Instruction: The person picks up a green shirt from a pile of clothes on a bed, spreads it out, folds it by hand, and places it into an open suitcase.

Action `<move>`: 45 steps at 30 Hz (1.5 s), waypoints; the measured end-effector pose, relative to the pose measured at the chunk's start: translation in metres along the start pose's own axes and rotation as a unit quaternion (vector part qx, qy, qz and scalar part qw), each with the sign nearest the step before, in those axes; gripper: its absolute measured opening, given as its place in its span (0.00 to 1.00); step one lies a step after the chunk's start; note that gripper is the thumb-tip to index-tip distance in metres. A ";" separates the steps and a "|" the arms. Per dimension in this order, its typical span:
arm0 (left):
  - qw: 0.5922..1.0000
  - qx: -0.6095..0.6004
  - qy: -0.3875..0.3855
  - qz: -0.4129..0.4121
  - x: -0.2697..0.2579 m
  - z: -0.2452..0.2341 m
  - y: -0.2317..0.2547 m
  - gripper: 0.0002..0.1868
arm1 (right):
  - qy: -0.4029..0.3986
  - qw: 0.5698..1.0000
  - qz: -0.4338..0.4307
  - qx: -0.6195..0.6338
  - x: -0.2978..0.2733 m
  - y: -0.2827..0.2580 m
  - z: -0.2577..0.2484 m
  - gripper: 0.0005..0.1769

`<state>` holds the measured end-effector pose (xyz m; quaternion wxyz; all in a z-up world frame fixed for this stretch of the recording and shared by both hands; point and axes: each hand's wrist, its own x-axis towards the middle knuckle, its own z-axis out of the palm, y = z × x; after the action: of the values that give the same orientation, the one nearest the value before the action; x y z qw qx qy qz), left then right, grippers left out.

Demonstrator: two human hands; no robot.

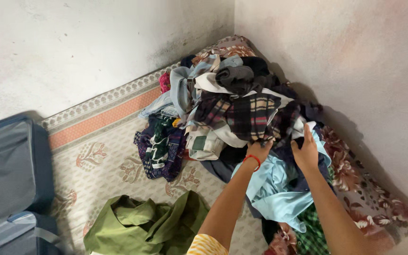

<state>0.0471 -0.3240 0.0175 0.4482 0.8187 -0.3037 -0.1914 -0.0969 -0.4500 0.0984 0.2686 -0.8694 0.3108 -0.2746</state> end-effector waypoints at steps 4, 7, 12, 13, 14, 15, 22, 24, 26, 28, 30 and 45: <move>0.994 -0.063 0.084 -0.016 -0.017 -0.006 0.001 0.36 | 0.000 1.000 0.018 -0.011 -0.009 -0.015 -0.005 0.47; 0.995 -0.058 0.086 0.002 -0.040 -0.022 0.003 0.27 | 0.045 0.999 -0.021 -0.021 -0.028 -0.041 -0.010 0.38; 0.992 -0.058 0.108 0.023 -0.089 -0.064 0.012 0.24 | 0.057 0.997 -0.056 0.007 -0.073 -0.094 -0.011 0.31; 0.995 -0.062 0.073 -0.004 -0.099 -0.075 0.011 0.23 | 0.058 0.996 -0.070 0.025 -0.083 -0.103 -0.009 0.29; 0.995 -0.061 0.077 -0.007 -0.108 -0.085 0.008 0.23 | 0.054 0.995 -0.073 0.028 -0.093 -0.111 -0.005 0.29; 0.992 -0.080 0.093 0.004 -0.119 -0.095 0.004 0.21 | 0.046 0.995 -0.070 0.046 -0.103 -0.119 0.000 0.27; 0.984 -0.109 0.121 -0.072 -0.176 -0.154 -0.048 0.18 | -0.022 0.990 -0.113 0.084 -0.153 -0.173 0.039 0.24; 0.981 -0.105 0.138 -0.083 -0.191 -0.167 -0.064 0.18 | -0.040 0.990 -0.112 0.081 -0.164 -0.187 0.051 0.24; 0.979 -0.099 0.153 -0.094 -0.207 -0.181 -0.079 0.17 | -0.058 0.989 -0.110 0.078 -0.176 -0.204 0.060 0.23; 0.976 -0.100 0.172 -0.087 -0.222 -0.197 -0.094 0.17 | -0.073 0.986 -0.124 0.090 -0.190 -0.222 0.068 0.22; 0.976 -0.096 0.171 -0.095 -0.237 -0.214 -0.108 0.17 | -0.093 0.984 -0.119 0.095 -0.206 -0.241 0.074 0.21; 0.960 0.054 0.238 -0.138 -0.383 -0.375 -0.216 0.17 | -0.236 0.952 -0.175 0.090 -0.318 -0.356 0.172 0.19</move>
<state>0.0526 0.2535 0.0468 0.4323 0.8973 -0.0820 -0.0344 -0.0547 0.0557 0.1053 0.3594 -0.9222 0.0553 -0.1314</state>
